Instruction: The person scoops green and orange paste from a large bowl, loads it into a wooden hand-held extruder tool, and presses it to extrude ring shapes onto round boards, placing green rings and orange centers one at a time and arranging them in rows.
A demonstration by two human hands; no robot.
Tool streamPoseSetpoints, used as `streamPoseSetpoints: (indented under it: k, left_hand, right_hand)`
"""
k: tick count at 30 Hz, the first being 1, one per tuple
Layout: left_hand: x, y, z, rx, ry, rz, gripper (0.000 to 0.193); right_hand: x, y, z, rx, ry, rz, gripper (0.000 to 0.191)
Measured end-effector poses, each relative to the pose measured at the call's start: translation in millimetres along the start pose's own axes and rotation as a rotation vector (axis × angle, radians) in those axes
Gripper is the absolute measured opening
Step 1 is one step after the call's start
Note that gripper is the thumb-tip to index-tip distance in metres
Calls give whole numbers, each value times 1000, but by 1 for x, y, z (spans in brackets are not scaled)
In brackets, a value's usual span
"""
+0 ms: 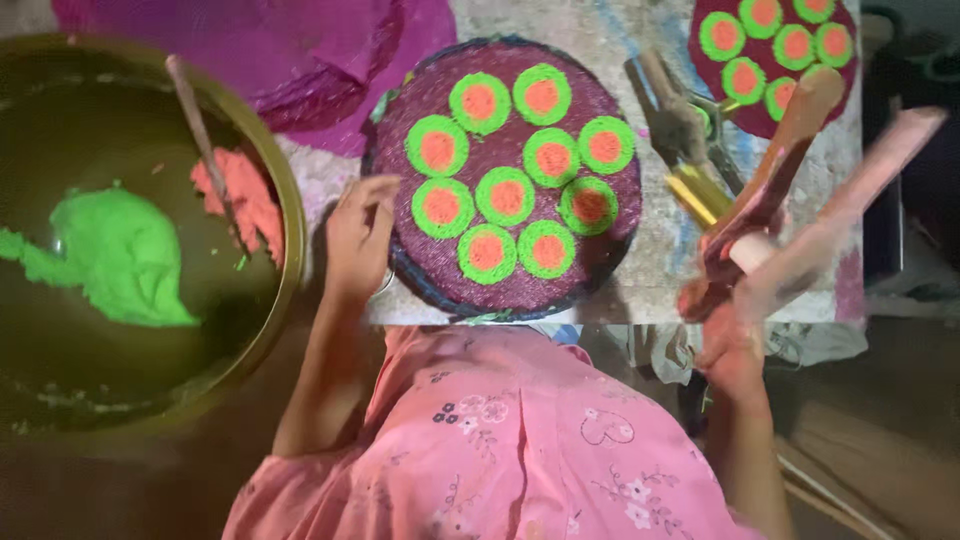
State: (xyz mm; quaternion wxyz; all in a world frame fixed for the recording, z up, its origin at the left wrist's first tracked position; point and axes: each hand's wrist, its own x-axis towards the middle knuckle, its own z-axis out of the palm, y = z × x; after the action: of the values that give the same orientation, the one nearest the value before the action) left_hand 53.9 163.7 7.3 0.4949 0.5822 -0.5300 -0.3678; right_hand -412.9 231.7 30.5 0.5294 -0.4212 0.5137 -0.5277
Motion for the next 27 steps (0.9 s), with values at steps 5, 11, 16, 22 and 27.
streamPoseSetpoints:
  k: [5, 11, 16, 22, 27]
  left_hand:
    - [-17, -29, 1, 600, 169, 130, 35]
    - [-3, -41, 1, 812, 109, 152, 42]
    - [11, -49, 4, 876, 126, 135, 40]
    - [33, -48, 8, 895, 136, 104, 31]
    - [54, -41, 14, 839, 162, 44, 33]
  right_hand:
    - [-25, 34, -40, -951, 395, 110, 72]
    - [-29, 55, -23, -1352, 418, 136, 68]
    - [-14, 52, -10, -1493, 381, -1, 71]
    - [66, 37, 34, -1046, 182, -360, 42]
    - [116, 36, 81, -1136, 111, -405, 28]
